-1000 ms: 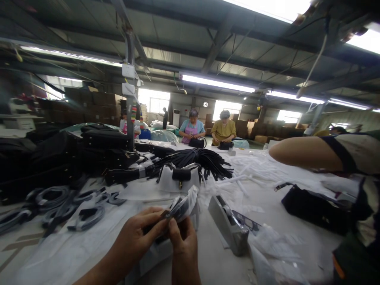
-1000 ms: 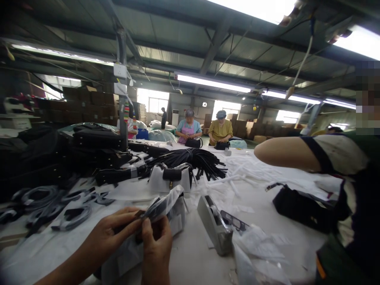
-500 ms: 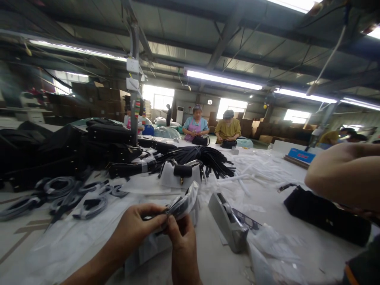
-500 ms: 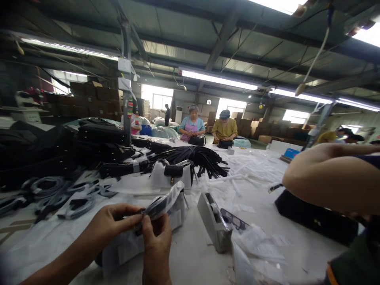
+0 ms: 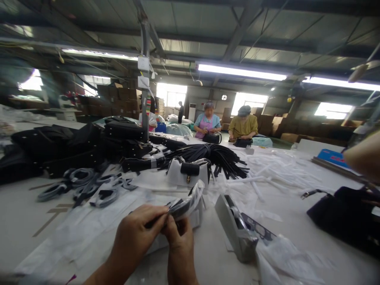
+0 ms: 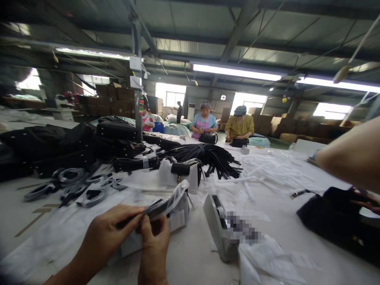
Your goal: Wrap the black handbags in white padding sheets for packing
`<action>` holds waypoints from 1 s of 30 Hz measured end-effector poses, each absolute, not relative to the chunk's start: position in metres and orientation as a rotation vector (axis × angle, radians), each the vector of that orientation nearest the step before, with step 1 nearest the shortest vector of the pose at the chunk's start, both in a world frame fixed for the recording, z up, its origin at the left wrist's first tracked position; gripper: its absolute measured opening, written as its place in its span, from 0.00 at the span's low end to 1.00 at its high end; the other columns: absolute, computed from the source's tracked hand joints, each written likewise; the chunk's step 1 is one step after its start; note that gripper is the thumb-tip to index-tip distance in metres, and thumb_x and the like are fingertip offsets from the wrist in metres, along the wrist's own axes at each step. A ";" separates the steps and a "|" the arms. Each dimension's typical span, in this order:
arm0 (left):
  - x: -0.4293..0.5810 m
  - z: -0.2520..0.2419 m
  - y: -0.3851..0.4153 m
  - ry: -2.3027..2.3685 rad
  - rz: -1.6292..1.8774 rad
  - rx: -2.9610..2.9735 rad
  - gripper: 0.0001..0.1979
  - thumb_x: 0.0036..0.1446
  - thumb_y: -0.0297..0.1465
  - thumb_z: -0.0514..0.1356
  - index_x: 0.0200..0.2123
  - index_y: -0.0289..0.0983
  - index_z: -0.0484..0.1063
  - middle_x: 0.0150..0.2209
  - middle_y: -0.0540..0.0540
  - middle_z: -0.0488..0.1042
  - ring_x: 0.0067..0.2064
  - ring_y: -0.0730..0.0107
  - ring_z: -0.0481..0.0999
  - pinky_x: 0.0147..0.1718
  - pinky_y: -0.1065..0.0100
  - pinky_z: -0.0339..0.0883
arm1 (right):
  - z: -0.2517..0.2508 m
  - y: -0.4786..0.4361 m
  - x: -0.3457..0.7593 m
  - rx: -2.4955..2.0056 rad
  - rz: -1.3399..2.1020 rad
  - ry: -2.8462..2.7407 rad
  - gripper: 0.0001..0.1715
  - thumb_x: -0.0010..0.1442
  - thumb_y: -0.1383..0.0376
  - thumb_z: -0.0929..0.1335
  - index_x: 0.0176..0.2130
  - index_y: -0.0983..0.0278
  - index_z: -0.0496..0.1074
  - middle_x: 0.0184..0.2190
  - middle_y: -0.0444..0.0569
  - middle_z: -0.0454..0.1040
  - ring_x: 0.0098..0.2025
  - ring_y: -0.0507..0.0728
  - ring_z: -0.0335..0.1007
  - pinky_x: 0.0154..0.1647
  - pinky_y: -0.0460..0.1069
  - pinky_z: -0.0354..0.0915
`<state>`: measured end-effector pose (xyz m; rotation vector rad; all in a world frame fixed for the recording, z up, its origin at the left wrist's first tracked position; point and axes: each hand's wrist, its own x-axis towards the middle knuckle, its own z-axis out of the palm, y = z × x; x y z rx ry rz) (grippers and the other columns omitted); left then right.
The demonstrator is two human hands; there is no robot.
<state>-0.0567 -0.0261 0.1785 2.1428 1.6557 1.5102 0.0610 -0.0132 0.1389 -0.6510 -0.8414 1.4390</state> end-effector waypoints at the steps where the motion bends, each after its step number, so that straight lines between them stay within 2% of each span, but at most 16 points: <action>1: -0.056 0.175 -0.027 1.649 1.567 2.239 0.07 0.62 0.35 0.62 0.42 0.48 0.79 0.40 0.54 0.82 0.42 0.68 0.80 0.42 0.70 0.74 | 0.140 -0.013 0.062 -0.627 1.465 -0.842 0.21 0.56 0.54 0.75 0.44 0.65 0.75 0.41 0.51 0.80 0.45 0.59 0.75 0.45 0.50 0.71; 5: -0.058 0.170 -0.031 1.608 1.664 2.570 0.09 0.65 0.30 0.60 0.46 0.43 0.77 0.43 0.52 0.81 0.44 0.70 0.79 0.46 0.72 0.73 | 0.140 -0.013 0.063 -0.555 1.531 -0.838 0.20 0.57 0.56 0.75 0.46 0.63 0.75 0.44 0.50 0.79 0.49 0.60 0.74 0.51 0.52 0.70; 9: -0.064 0.169 -0.034 1.546 1.563 2.821 0.11 0.66 0.27 0.58 0.50 0.37 0.75 0.46 0.48 0.80 0.49 0.70 0.77 0.50 0.72 0.72 | 0.134 -0.012 0.061 -0.551 1.567 -0.823 0.21 0.56 0.56 0.76 0.45 0.65 0.76 0.43 0.52 0.79 0.48 0.61 0.75 0.50 0.53 0.71; 16: -0.070 0.164 -0.036 1.498 1.224 3.260 0.17 0.63 0.22 0.56 0.55 0.29 0.71 0.56 0.39 0.75 0.58 0.60 0.73 0.59 0.64 0.67 | 0.126 -0.011 0.061 -0.562 1.582 -0.753 0.17 0.55 0.56 0.76 0.37 0.66 0.76 0.37 0.50 0.79 0.42 0.58 0.75 0.47 0.52 0.72; 20: -0.067 0.162 -0.038 1.484 1.161 3.392 0.18 0.63 0.21 0.54 0.56 0.26 0.70 0.57 0.36 0.73 0.59 0.57 0.73 0.60 0.62 0.65 | 0.128 -0.013 0.065 -0.590 1.499 -0.836 0.21 0.56 0.54 0.76 0.41 0.67 0.77 0.41 0.54 0.80 0.46 0.62 0.75 0.51 0.56 0.70; 23: -0.066 0.161 -0.037 1.460 1.308 3.272 0.17 0.64 0.23 0.54 0.55 0.29 0.72 0.57 0.39 0.74 0.57 0.60 0.74 0.60 0.65 0.65 | 0.133 -0.016 0.068 -0.626 1.476 -0.861 0.21 0.56 0.55 0.76 0.44 0.67 0.78 0.43 0.54 0.80 0.49 0.64 0.75 0.53 0.57 0.69; 25: -0.067 0.162 -0.035 1.447 1.384 3.043 0.16 0.66 0.26 0.55 0.55 0.34 0.73 0.56 0.44 0.76 0.56 0.64 0.75 0.58 0.69 0.66 | 0.136 -0.018 0.070 -0.637 1.476 -0.872 0.21 0.56 0.56 0.76 0.44 0.67 0.78 0.43 0.54 0.80 0.50 0.64 0.74 0.54 0.57 0.69; 28: -0.073 0.170 -0.029 1.470 1.328 2.542 0.13 0.66 0.37 0.57 0.49 0.45 0.77 0.50 0.51 0.79 0.51 0.66 0.79 0.51 0.71 0.72 | 0.141 -0.020 0.071 -0.609 1.488 -0.880 0.21 0.57 0.55 0.75 0.45 0.67 0.78 0.42 0.53 0.80 0.48 0.63 0.75 0.53 0.56 0.69; 30: -0.078 0.181 -0.024 1.551 1.200 2.205 0.13 0.61 0.44 0.61 0.45 0.48 0.78 0.46 0.53 0.81 0.45 0.65 0.81 0.45 0.70 0.75 | 0.143 -0.021 0.069 -0.590 1.481 -0.867 0.22 0.56 0.55 0.75 0.45 0.66 0.79 0.41 0.52 0.80 0.45 0.62 0.75 0.52 0.56 0.68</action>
